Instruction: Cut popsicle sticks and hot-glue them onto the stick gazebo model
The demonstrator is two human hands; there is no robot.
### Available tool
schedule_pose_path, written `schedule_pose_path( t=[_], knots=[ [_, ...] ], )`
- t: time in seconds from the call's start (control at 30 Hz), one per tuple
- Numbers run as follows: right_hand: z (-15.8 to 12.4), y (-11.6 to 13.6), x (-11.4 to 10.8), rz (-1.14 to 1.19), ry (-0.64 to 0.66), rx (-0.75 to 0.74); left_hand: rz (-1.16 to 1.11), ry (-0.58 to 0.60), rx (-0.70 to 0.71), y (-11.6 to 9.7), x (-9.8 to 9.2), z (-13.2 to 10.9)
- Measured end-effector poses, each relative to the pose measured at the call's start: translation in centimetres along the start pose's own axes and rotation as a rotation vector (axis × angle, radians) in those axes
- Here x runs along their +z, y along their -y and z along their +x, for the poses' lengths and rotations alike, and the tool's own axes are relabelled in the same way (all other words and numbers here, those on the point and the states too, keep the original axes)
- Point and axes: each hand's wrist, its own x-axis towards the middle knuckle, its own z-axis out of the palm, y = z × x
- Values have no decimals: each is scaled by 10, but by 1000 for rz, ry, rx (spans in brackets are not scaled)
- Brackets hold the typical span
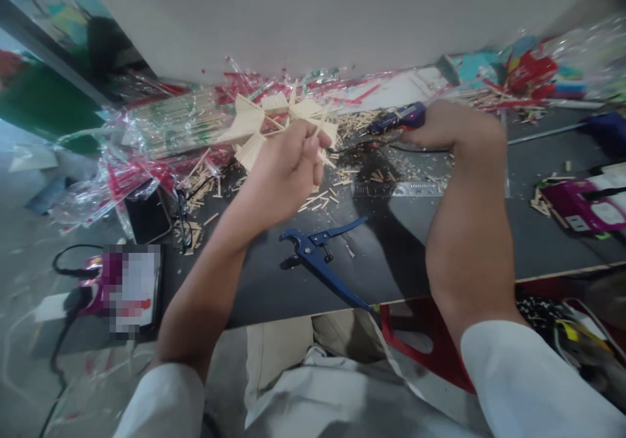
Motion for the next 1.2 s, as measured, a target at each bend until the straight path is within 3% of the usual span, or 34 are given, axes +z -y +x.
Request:
schedule_pose_path(
  t=[0.1, 0.17, 0.27, 0.33, 0.43, 0.53, 0.63, 0.8, 1.2],
  knots=[
    [-5, 13, -5, -68, 164, -7, -197, 27, -46, 5, 32, -4],
    [-6, 19, -8, -67, 197, -27, -347, 87, -49, 9, 55, -8],
    [-11, 30, -14, -44, 119, -75, -554, 111, -58, 15, 81, -15],
    [-19, 41, -19, 114, 3, -201, -707, 137, -95, 17, 90, -18],
    [-37, 62, -25, 454, -59, -511, -898, 94, -201, 18, 95, -23],
    [-51, 81, -26, 534, 61, -655, -964, -16, -282, 22, 96, -27],
    [-52, 91, -21, 487, 154, -671, -946, -99, -314, 30, 101, -28],
    [-43, 97, -5, 585, 142, -665, -891, -162, -332, 38, 107, -21],
    [-47, 110, 3, 522, 81, -567, -948, -148, -366, 35, 101, -19]
  ],
)
